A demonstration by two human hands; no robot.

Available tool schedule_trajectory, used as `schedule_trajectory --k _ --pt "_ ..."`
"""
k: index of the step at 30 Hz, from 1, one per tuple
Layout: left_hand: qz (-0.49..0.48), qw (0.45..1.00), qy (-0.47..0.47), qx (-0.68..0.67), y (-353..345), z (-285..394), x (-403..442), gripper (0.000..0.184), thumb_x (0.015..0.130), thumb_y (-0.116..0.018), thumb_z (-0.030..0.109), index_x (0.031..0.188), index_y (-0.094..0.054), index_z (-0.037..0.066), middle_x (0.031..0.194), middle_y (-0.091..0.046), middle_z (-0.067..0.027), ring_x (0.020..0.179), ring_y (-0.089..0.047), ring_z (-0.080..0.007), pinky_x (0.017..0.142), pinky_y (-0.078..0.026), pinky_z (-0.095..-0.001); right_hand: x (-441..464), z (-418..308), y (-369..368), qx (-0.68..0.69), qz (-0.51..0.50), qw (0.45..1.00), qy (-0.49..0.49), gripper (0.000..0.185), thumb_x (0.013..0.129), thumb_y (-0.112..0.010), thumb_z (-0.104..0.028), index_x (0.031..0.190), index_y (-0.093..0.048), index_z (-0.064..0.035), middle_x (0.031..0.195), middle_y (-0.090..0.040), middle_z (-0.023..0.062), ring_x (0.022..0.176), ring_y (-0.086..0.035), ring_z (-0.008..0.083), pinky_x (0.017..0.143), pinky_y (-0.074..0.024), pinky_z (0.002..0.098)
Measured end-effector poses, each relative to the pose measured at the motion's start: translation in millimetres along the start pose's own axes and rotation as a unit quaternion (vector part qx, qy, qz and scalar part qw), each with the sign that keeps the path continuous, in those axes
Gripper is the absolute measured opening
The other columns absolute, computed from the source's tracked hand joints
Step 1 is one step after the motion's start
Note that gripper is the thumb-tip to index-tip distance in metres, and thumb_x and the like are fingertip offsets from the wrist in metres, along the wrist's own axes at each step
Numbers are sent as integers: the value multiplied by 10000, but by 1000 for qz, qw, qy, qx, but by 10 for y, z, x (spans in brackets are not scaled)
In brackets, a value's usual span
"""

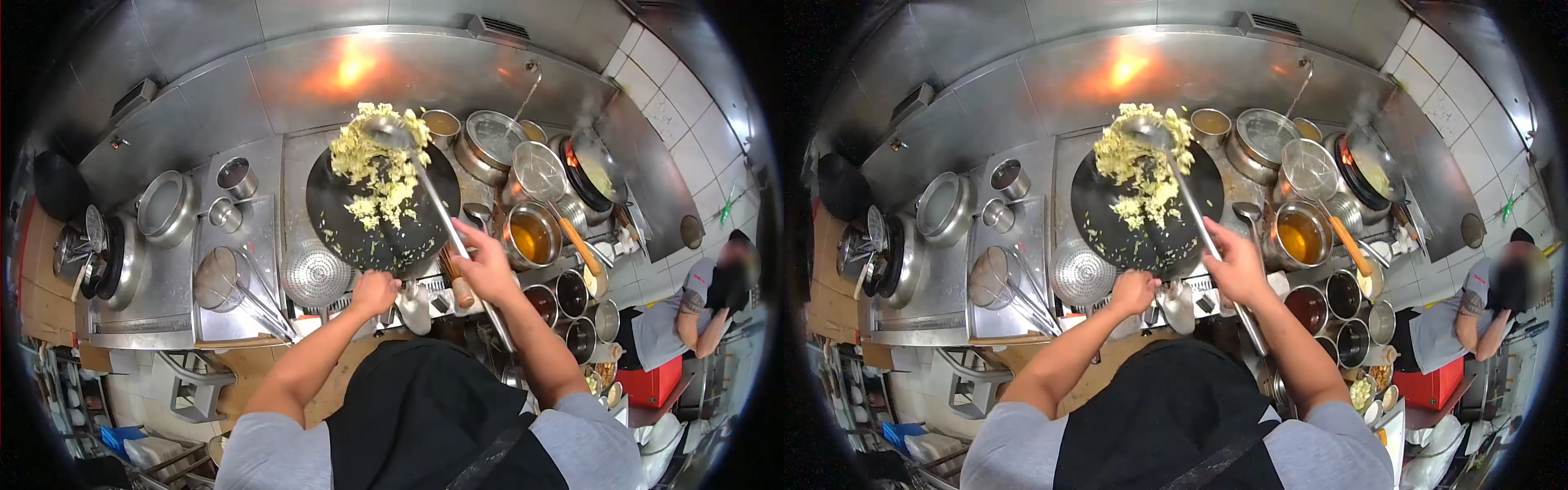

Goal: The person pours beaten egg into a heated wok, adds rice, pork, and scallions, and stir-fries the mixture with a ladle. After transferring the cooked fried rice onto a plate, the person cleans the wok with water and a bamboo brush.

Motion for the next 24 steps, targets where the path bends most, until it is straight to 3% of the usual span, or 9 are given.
schedule_trajectory --k 5,11,14,16,18,19,21,23,24 --pt "151 984 28 -92 165 -160 637 325 898 -684 309 1131 -692 82 1232 -583 -168 1239 -489 -378 1038 -400 -487 -63 -916 459 258 -60 964 22 733 827 -584 11 1526 -365 -13 985 -654 145 526 -546 104 428 -453 223" --pt "348 925 22 -152 239 -80 85 562 821 -764 261 1290 -551 35 1283 -519 -195 1213 -469 -394 1059 -356 -504 419 -101 747 665 -206 703 -145 652 911 -524 -29 1531 -320 -21 1104 -544 222 492 -471 103 362 -397 213" --pt "223 960 107 -131 -332 -258 -202 693 790 -809 310 1327 -505 -6 1242 -536 -247 1199 -490 -432 1050 -383 -504 771 1261 377 584 -151 741 -296 638 893 -548 33 1501 -388 -78 983 -630 147 509 -460 84 400 -418 242" --pt "96 981 109 -125 -652 -234 -337 929 711 -857 440 1435 -447 27 1344 -496 -258 1280 -452 -441 1092 -359 -527 973 1660 23 401 -93 853 -320 624 892 -560 58 1488 -405 -44 834 -649 137 462 -464 127 399 -405 286" --pt "8 988 110 -103 -789 -167 -313 1053 659 -862 544 1494 -417 81 1421 -461 -262 1336 -416 -449 1110 -340 -560 1255 1355 -163 84 -109 971 -197 597 848 -603 5 1433 -485 17 860 -695 184 552 -618 224 487 -498 368" --pt "-22 988 120 -96 -852 -109 -386 1097 638 -854 595 1511 -408 104 1443 -455 -265 1352 -409 -451 1113 -338 -574 1369 1264 -238 -141 -48 988 46 610 841 -635 -42 1423 -475 40 946 -723 234 749 -709 319 685 -566 422" --pt "-44 985 149 -79 -833 22 -394 1058 645 -858 573 1503 -434 120 1429 -491 -264 1353 -432 -431 1112 -339 -565 1302 821 -249 -259 -23 965 16 579 859 -619 17 1426 -505 14 1069 -718 125 899 -676 307 876 -535 398" --pt "-41 987 150 -35 -907 66 -382 1019 687 -812 609 1508 -433 139 1416 -497 -270 1358 -425 -435 1113 -287 -628 1306 1017 -211 -69 5 986 155 604 866 -630 12 1453 -487 -7 994 -700 124 726 -659 254 678 -559 381" --pt "-45 988 146 -32 -934 89 -380 987 714 -784 614 1509 -433 147 1410 -499 -273 1362 -420 -439 1106 -269 -651 1154 659 -102 147 -123 965 -180 623 894 -598 22 1495 -440 -32 931 -664 108 558 -580 170 464 -479 318"
Point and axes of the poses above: each hand's wrist, its own x-axis towards the middle knuckle, its own y-axis out of the back of the hand, z = x × y, the point moved 4 cm from there along x, towards the middle knuckle
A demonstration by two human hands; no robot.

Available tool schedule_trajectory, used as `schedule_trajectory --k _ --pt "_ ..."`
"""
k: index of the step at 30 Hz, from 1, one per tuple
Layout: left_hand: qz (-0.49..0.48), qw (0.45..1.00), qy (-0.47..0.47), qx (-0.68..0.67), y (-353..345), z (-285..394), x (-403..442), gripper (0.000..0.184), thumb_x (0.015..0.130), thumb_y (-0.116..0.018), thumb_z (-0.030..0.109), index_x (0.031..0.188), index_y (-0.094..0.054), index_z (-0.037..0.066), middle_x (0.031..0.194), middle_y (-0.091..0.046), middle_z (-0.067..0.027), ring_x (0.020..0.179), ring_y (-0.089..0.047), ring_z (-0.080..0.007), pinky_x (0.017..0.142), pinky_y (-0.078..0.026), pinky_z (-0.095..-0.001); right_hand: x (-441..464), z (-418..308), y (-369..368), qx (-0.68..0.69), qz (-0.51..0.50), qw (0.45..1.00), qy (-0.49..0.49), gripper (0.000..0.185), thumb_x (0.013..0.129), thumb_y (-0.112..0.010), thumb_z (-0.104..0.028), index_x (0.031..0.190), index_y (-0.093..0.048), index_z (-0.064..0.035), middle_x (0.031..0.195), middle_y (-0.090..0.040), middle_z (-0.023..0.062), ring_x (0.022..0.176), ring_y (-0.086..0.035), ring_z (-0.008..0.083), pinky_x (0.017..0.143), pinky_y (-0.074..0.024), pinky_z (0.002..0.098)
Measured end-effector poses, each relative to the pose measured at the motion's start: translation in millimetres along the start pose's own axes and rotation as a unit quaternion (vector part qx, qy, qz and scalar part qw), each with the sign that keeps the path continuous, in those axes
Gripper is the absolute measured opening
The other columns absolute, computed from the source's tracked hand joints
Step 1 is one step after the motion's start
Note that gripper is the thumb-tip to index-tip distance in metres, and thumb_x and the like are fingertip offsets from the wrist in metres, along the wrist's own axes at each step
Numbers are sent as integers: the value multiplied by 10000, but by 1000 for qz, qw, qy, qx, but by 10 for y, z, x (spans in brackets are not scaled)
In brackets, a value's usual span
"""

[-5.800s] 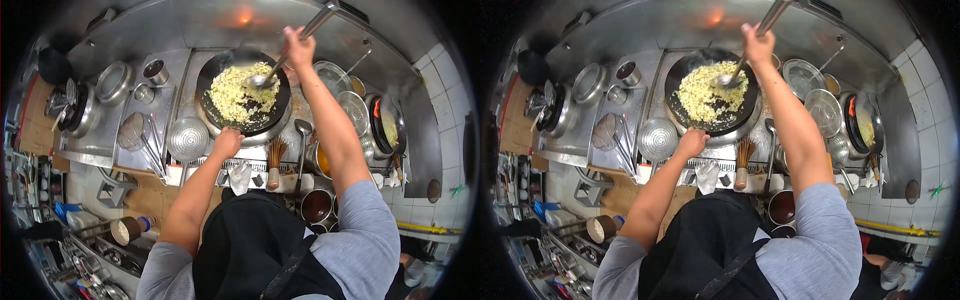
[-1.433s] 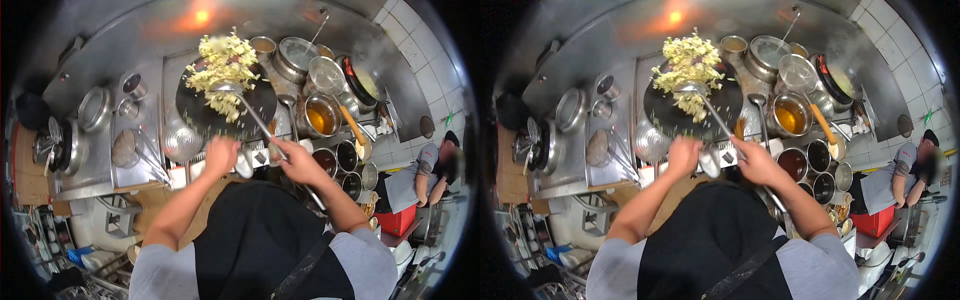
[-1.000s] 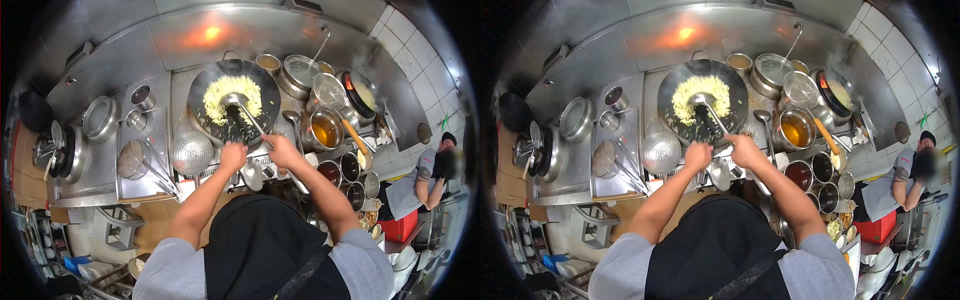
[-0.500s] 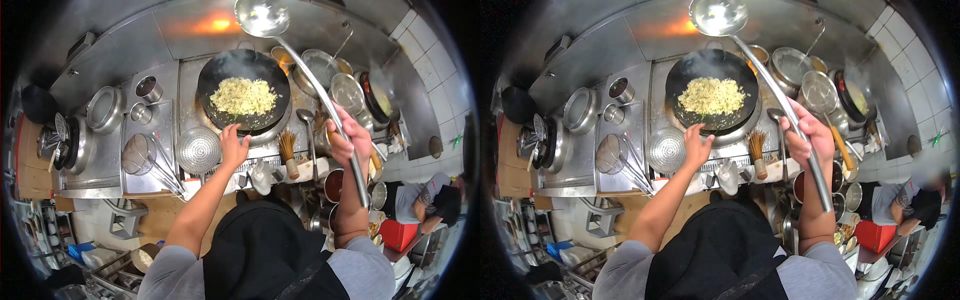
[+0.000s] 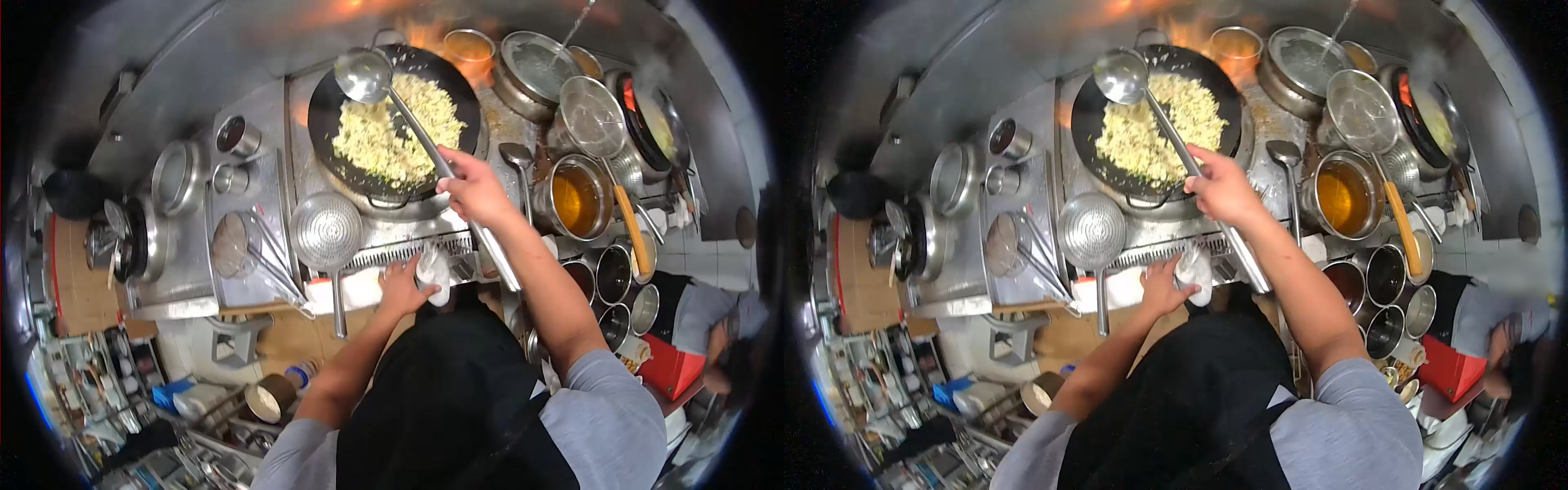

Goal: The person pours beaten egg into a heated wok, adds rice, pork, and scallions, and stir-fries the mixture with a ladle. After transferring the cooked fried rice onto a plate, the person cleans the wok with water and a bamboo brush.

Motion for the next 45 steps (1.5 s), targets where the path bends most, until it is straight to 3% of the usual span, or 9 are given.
schedule_trajectory --k 5,8,11,13,18,23,33,39,45 --pt "-63 994 -49 -76 -54 -5 423 765 758 -764 417 1412 -519 104 1242 -650 -228 1155 -619 -401 1003 -465 -486 507 601 309 279 -100 942 -155 562 937 -551 0 1485 -438 -48 838 -611 78 507 -487 115 415 -380 280" --pt "-42 950 40 -308 234 -15 523 484 803 -688 178 1253 -568 47 1114 -697 -173 1023 -682 -312 899 -524 -409 968 428 277 -123 17 989 79 573 932 -533 4 1495 -436 -31 816 -607 80 519 -525 119 426 -418 299" --pt "-86 649 117 -747 217 -353 496 488 827 -602 148 1264 -540 -59 1144 -686 -194 1015 -703 -304 868 -602 -418 840 204 235 -385 111 873 277 608 933 -551 -7 1522 -399 -20 802 -597 74 493 -538 113 411 -435 295" --pt "-94 537 23 -838 613 -142 302 611 904 -635 280 1364 -489 -96 1259 -655 -222 1083 -688 -353 917 -591 -469 401 14 264 -11 -126 992 -3 604 935 -557 -3 1520 -411 -43 814 -596 74 463 -510 106 384 -418 277" --pt "-46 454 93 -885 430 -832 314 614 1011 -540 411 1416 -469 -44 1293 -640 -212 1176 -641 -370 915 -578 -532 481 803 527 269 -170 927 -197 597 925 -587 -21 1500 -428 -40 832 -583 84 458 -477 103 363 -385 275" --pt "4 522 112 -846 999 -397 464 479 1064 -464 307 1352 -513 -73 1327 -623 -222 1199 -628 -343 1032 -506 -464 653 298 520 -277 115 908 291 637 895 -627 -56 1499 -430 -16 955 -661 206 844 -687 331 753 -556 408" --pt "56 659 150 -735 849 -353 1333 242 887 -539 49 1093 -539 -79 1026 -669 -203 901 -717 -367 801 -629 -503 247 256 96 -503 -123 841 154 727 870 -579 -48 1530 -296 64 1000 -621 309 997 -614 463 922 -496 492" --pt "-15 552 277 -786 1032 981 -302 310 1002 -395 67 1293 -474 -7 1206 -628 -233 1024 -684 -404 853 -601 -534 -1947 -723 785 -465 -350 812 34 720 904 -569 -67 1550 -266 29 1025 -618 256 972 -628 416 860 -506 485" --pt "-36 596 223 -771 1025 717 363 277 1026 -344 135 1221 -482 -5 1125 -667 -232 988 -690 -403 806 -608 -548 -1939 -735 715 -525 -225 819 53 716 846 -606 -58 1518 -364 -7 1072 -645 248 1014 -640 440 857 -521 493"
Point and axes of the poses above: each hand's wrist, its own x-axis towards the middle knuckle, its own y-axis out of the back of the hand, z = x × y, the point moved 4 cm from there along x, towards the middle knuckle
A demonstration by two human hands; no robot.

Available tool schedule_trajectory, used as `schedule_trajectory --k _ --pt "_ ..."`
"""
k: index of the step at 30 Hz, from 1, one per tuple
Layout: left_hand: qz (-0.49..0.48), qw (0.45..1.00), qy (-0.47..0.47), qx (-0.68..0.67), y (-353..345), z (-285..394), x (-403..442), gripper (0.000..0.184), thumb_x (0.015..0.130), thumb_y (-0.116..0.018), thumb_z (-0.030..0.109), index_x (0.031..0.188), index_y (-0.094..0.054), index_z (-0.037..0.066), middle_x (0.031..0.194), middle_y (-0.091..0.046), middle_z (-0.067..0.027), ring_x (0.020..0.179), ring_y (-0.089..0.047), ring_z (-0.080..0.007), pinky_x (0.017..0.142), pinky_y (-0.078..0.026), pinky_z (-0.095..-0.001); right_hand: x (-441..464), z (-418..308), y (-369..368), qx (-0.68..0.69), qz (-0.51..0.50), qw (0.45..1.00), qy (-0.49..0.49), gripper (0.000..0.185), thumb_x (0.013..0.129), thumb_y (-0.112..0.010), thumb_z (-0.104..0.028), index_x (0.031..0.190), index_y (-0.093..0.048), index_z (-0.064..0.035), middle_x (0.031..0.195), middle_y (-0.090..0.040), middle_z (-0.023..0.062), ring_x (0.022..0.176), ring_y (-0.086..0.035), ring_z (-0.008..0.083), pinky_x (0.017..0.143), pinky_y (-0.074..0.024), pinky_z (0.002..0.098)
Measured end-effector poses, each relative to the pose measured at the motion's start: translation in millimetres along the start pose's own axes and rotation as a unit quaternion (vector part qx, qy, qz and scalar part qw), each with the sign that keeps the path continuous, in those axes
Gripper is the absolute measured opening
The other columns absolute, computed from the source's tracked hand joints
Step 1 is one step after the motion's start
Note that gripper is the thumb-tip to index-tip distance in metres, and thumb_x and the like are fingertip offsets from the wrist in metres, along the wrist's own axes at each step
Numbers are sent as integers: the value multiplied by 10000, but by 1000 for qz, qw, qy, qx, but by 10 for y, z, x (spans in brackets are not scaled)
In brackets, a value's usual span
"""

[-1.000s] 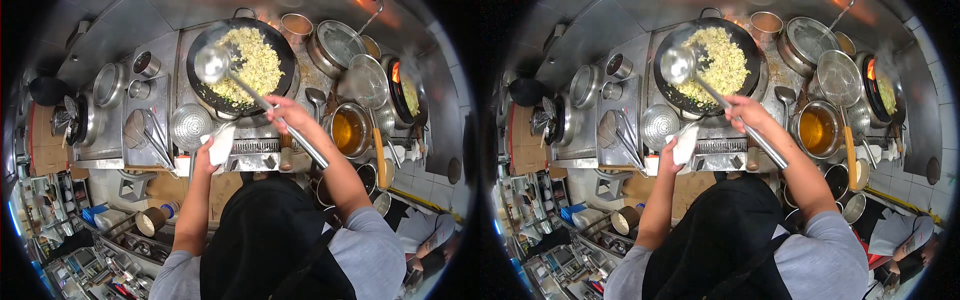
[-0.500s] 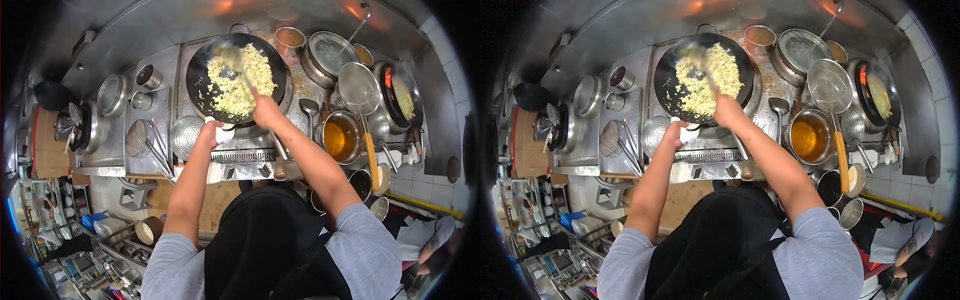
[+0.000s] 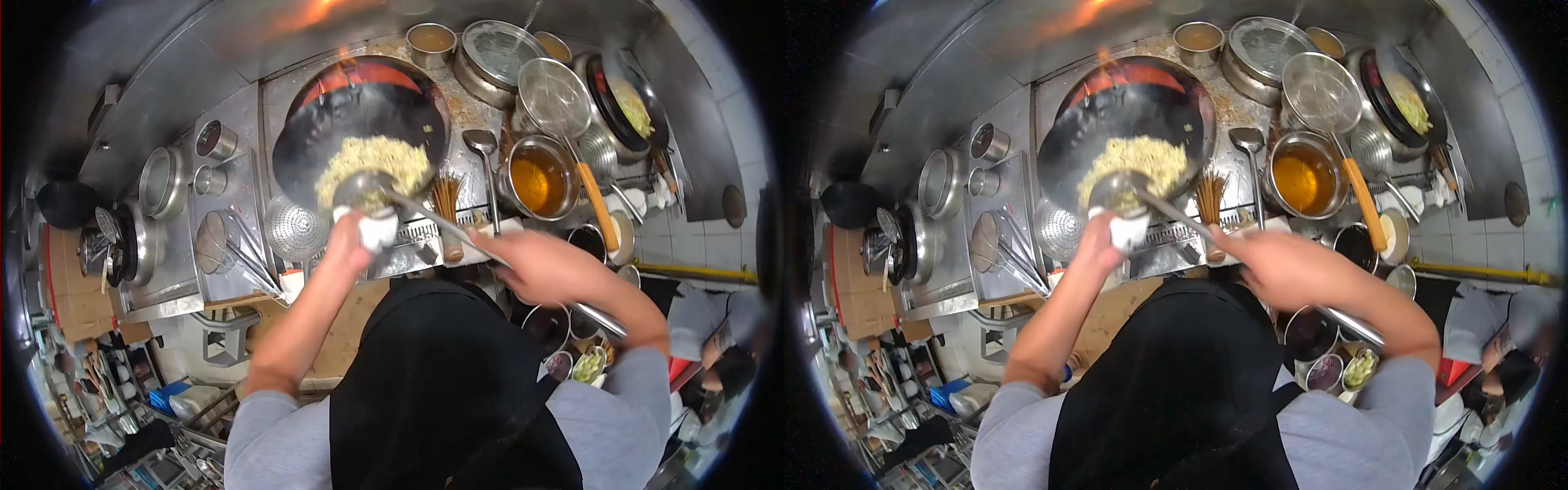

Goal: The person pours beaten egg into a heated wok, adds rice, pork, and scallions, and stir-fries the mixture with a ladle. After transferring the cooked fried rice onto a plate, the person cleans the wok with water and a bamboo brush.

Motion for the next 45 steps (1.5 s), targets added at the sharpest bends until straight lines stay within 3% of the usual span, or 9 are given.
schedule_trajectory --k 4,7,14,21,25,30,34,40,45 --pt "-33 989 -139 -35 371 -409 772 294 949 -498 103 1200 -512 -49 1119 -668 -204 973 -695 -358 858 -595 -504 1148 271 -431 -14 153 984 -86 703 821 -546 20 1509 -411 -33 1070 -620 271 1013 -632 435 842 -515 487" --pt "-27 999 -37 -7 668 -798 494 334 920 -476 35 1247 -513 -24 1227 -624 -229 1087 -666 -360 937 -571 -516 1199 102 -544 -5 267 961 -72 694 844 -568 -5 1516 -401 -46 1120 -582 262 1034 -616 439 849 -510 495" --pt "6 996 -8 -85 81 -38 -83 203 969 -425 156 1053 -547 17 946 -668 -170 798 -681 -349 714 -585 -492 97 -140 -587 129 224 965 51 652 854 -652 -34 1475 -454 -25 1095 -619 249 1013 -616 435 903 -499 463" --pt "-10 1000 -7 -21 -10 82 -125 122 938 -440 90 974 -514 -1 916 -644 -197 779 -679 -363 661 -583 -543 -68 -437 -238 -18 69 994 -77 602 842 -667 -54 1428 -526 -47 1005 -641 217 965 -637 415 853 -511 480" --pt "8 989 -142 30 367 -296 608 267 930 -534 65 1165 -516 -62 1043 -661 -188 935 -705 -363 736 -611 -490 1297 338 -544 33 241 968 -67 593 809 -622 -20 1396 -534 -1 1225 -623 312 1127 -610 453 981 -488 471" --pt "-61 998 -2 -27 661 -497 581 417 899 -460 -26 1313 -473 -72 1241 -609 -259 1049 -677 -418 819 -617 -518 860 -128 -244 164 350 921 49 612 865 -596 12 1462 -462 -4 1215 -625 260 1058 -636 392 919 -505 430" --pt "-39 997 -65 -6 496 -110 831 322 943 -530 107 1217 -545 -62 1139 -688 -198 1018 -694 -356 825 -601 -494 256 -153 -34 569 237 784 76 682 889 -553 32 1539 -351 -12 1017 -652 177 467 -525 85 435 -431 202" --pt "-90 993 -45 -68 342 80 781 419 1037 -523 335 1245 -561 -26 1139 -700 -194 952 -710 -351 833 -599 -463 1313 1029 -443 863 45 499 64 631 926 -516 -35 1534 -347 -45 895 -617 163 427 -454 105 351 -361 233" --pt "-62 990 -13 -124 668 -48 -1 445 1001 -568 321 1275 -553 -29 1158 -701 -181 933 -728 -304 746 -627 -402 2416 955 -258 384 224 893 -70 575 866 -555 1 1439 -505 -19 704 -607 75 460 -535 146 416 -427 321"
Point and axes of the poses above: each hand's wrist, its own x-axis towards the middle knuckle, its own y-axis out of the back of the hand, z = x × y, the point moved 4 cm from there along x, towards the middle knuckle
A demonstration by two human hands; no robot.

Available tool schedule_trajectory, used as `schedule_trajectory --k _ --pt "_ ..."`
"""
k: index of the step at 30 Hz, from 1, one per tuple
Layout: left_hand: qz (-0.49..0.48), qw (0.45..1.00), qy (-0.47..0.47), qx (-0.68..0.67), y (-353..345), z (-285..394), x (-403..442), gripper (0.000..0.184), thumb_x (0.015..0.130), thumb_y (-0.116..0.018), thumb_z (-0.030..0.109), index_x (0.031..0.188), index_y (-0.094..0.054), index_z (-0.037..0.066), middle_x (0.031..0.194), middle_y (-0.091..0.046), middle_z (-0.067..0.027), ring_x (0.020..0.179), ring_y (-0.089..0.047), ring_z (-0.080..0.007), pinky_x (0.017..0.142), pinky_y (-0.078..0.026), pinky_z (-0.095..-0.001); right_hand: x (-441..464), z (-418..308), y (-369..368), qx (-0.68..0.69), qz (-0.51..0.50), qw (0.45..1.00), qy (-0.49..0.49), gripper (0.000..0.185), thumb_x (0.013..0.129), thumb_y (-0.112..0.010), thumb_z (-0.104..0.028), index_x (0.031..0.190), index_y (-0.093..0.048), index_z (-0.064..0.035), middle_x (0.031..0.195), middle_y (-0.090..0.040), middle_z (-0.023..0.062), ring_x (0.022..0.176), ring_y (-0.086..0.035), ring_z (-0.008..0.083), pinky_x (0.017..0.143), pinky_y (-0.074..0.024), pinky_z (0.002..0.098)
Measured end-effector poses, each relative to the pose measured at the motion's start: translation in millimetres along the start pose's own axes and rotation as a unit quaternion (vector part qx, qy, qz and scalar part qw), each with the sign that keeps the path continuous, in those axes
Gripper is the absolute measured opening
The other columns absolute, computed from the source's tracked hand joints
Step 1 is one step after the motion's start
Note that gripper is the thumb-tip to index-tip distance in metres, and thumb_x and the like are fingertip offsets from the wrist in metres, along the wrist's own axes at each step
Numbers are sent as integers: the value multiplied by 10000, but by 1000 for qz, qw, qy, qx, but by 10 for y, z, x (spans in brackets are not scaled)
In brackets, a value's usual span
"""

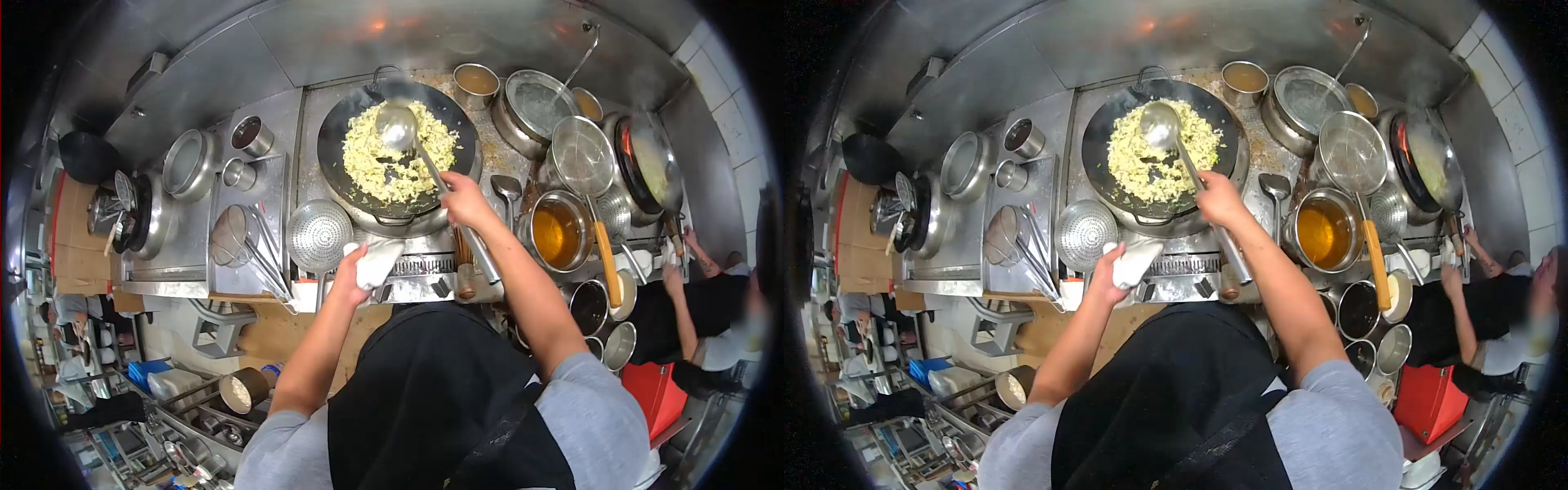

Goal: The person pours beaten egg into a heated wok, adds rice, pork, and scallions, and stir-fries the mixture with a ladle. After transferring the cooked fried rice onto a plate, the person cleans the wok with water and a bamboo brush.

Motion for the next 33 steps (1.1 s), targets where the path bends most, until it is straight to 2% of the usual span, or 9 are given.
schedule_trajectory --k 3,4,8,11,13,15,16,21,33 --pt "51 998 -21 -24 463 -13 -422 461 969 -594 315 1287 -550 -16 1130 -704 -180 872 -735 -305 688 -633 -404 20 -71 -39 -159 144 923 319 589 866 -542 2 1452 -495 -35 697 -596 64 473 -548 159 426 -424 334" --pt "49 998 -25 -24 627 3 -495 461 969 -594 315 1287 -550 -16 1130 -704 -180 872 -735 -305 688 -633 -404 -182 -240 -3 99 -6 992 73 589 880 -528 3 1463 -490 -70 714 -598 78 471 -533 164 417 -413 324" --pt "47 994 -58 -75 1077 -120 -932 437 971 -562 285 1307 -555 5 1203 -683 -174 1028 -698 -315 827 -596 -394 -168 6 138 422 -166 885 -103 603 897 -518 2 1486 -412 -65 784 -593 114 435 -478 157 382 -391 303" --pt "59 989 -69 -113 1140 -122 -921 466 966 -555 295 1313 -539 -16 1174 -682 -192 1005 -689 -330 861 -574 -456 201 390 49 305 -50 942 -134 530 887 -536 -2 1411 -519 -80 738 -602 109 468 -520 154 397 -415 328" --pt "145 977 -103 -116 1166 -146 -975 473 984 -525 295 1337 -520 -19 1216 -661 -200 1026 -680 -343 873 -574 -455 271 362 -94 81 -2 994 -68 514 869 -552 -19 1381 -553 -67 721 -610 107 495 -569 167 417 -441 339" --pt "160 974 -125 -104 1057 -146 -1056 477 992 -513 296 1354 -505 -15 1246 -646 -201 1054 -669 -349 890 -570 -452 244 233 -179 -176 165 911 334 499 853 -566 -28 1351 -577 -48 710 -617 103 521 -605 178 432 -460 342" --pt "165 970 -147 -101 984 -131 -1040 482 1000 -501 297 1370 -490 -11 1276 -631 -203 1083 -657 -355 907 -565 -450 -14 0 -144 29 -17 999 29 520 862 -566 -23 1382 -549 -40 711 -607 100 505 -582 184 424 -451 340" --pt "141 979 -116 -91 624 -95 -921 490 1021 -484 337 1398 -471 23 1325 -609 -188 1172 -615 -352 980 -526 -473 67 378 -240 385 -136 902 -140 562 873 -558 -5 1430 -498 -39 730 -588 98 458 -518 170 403 -421 335" --pt "72 990 -26 120 -152 274 917 334 1018 -521 299 1215 -530 29 1091 -687 -174 926 -697 -363 725 -576 -547 290 -173 -128 -365 94 921 95 767 751 -620 16 1494 -433 -17 1043 -678 247 959 -684 402 828 -560 466"
Point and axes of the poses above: each hand's wrist, its own x-axis towards the middle knuckle, its own y-axis out of the back of the hand, z = x × y, the point moved 4 cm from there along x, towards the middle knuckle
